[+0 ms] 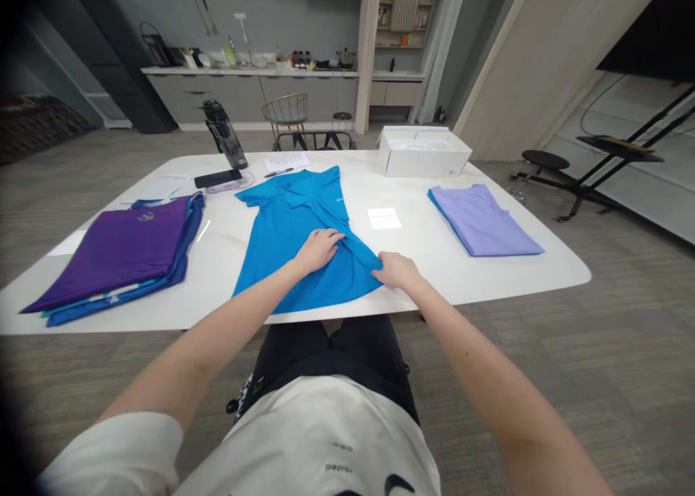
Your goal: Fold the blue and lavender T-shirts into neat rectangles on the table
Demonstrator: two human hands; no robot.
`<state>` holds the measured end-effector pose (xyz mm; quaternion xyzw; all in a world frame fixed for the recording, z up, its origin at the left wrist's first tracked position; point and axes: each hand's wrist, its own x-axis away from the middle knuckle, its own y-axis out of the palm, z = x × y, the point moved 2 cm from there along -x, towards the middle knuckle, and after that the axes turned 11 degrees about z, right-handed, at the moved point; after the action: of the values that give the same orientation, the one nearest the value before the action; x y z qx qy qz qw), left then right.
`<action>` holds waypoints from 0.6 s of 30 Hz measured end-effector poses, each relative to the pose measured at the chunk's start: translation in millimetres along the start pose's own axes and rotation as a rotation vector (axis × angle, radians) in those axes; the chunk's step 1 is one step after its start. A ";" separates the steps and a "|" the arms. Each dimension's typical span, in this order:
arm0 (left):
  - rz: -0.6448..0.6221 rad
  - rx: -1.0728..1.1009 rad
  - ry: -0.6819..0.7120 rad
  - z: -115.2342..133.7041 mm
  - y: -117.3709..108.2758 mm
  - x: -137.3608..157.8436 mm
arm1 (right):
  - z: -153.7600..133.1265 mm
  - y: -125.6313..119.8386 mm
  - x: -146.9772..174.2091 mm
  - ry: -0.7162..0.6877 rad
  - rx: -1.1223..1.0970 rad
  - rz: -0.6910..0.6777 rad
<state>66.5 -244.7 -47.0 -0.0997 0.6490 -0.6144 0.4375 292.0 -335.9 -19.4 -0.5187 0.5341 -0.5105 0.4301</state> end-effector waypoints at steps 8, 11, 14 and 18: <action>0.106 0.002 0.039 47.2 -16.4 3.6 | -13.0 -25.0 43.1 -0.035 -0.283 0.335; 0.176 0.076 0.044 57.9 -27.9 8.3 | -30.4 -31.4 54.9 -0.149 -0.429 0.485; 0.193 0.156 0.035 61.5 -39.9 18.1 | -47.4 -23.1 65.1 -0.218 -0.452 0.572; 0.140 0.208 0.013 56.8 -50.4 38.9 | -64.1 8.1 74.6 -0.207 -0.401 0.524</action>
<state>61.9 -322.4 -11.9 -0.0044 0.5899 -0.6470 0.4830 220.8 -404.2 -15.2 -0.4874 0.6923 -0.2122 0.4880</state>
